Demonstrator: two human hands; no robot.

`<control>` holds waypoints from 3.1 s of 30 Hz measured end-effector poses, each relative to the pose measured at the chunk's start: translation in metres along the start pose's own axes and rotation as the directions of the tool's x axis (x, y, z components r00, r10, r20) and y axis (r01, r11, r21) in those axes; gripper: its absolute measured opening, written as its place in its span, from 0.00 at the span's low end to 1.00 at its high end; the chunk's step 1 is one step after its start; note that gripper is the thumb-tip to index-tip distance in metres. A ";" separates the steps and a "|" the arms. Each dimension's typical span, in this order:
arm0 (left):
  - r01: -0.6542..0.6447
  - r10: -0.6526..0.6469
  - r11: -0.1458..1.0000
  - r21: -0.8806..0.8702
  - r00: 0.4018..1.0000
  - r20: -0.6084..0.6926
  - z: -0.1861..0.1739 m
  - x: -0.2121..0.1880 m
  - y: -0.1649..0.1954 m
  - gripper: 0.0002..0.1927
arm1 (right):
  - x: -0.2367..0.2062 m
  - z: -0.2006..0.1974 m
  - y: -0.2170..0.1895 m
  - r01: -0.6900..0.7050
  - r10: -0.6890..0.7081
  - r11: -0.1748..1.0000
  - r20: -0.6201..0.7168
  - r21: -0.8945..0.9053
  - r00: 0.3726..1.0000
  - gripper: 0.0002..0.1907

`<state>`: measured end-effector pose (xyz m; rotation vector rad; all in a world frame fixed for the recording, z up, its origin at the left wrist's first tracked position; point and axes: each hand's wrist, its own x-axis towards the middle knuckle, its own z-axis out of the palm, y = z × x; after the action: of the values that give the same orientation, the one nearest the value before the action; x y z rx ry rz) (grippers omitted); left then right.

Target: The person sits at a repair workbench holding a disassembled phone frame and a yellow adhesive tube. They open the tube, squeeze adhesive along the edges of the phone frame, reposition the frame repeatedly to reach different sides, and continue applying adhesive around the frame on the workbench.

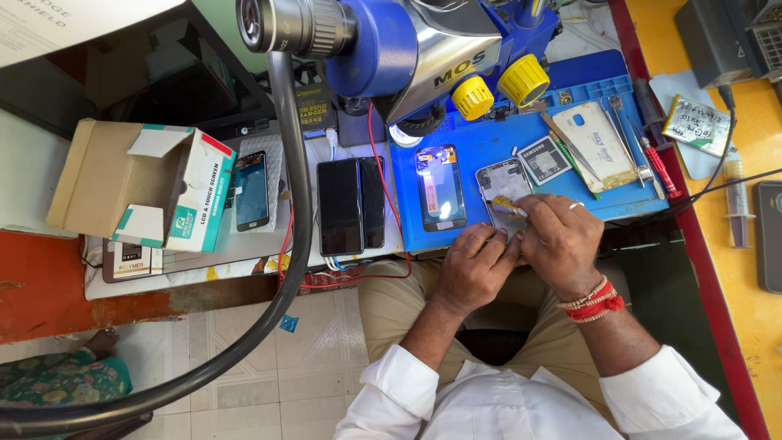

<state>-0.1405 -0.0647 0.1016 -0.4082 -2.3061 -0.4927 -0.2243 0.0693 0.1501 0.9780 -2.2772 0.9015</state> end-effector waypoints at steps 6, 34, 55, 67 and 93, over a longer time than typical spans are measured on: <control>0.001 -0.001 1.000 0.012 1.000 -0.003 0.000 -0.001 0.000 0.12 | -0.003 -0.002 0.001 0.007 -0.007 1.000 0.010 0.001 1.000 0.18; 0.014 -0.014 1.000 0.017 1.000 -0.015 0.000 -0.002 0.002 0.12 | -0.009 -0.008 -0.005 0.045 -0.046 0.998 -0.006 -0.045 0.999 0.16; 0.025 -0.025 1.000 0.016 0.999 0.022 -0.002 -0.004 0.005 0.13 | -0.012 -0.014 -0.007 0.034 -0.033 0.998 0.016 -0.052 0.999 0.16; 0.006 -0.009 0.995 0.101 1.000 0.030 -0.002 -0.005 0.009 0.15 | -0.014 -0.014 -0.008 0.003 -0.001 0.998 0.036 -0.058 0.999 0.15; 0.009 -0.011 0.999 0.039 0.999 0.032 0.000 -0.005 0.009 0.13 | -0.016 -0.022 -0.012 -0.029 0.032 0.998 0.049 -0.059 0.998 0.12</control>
<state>-0.1335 -0.0579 0.0997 -0.3884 -2.3462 -0.4480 -0.2012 0.0862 0.1589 0.9534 -2.3526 0.8272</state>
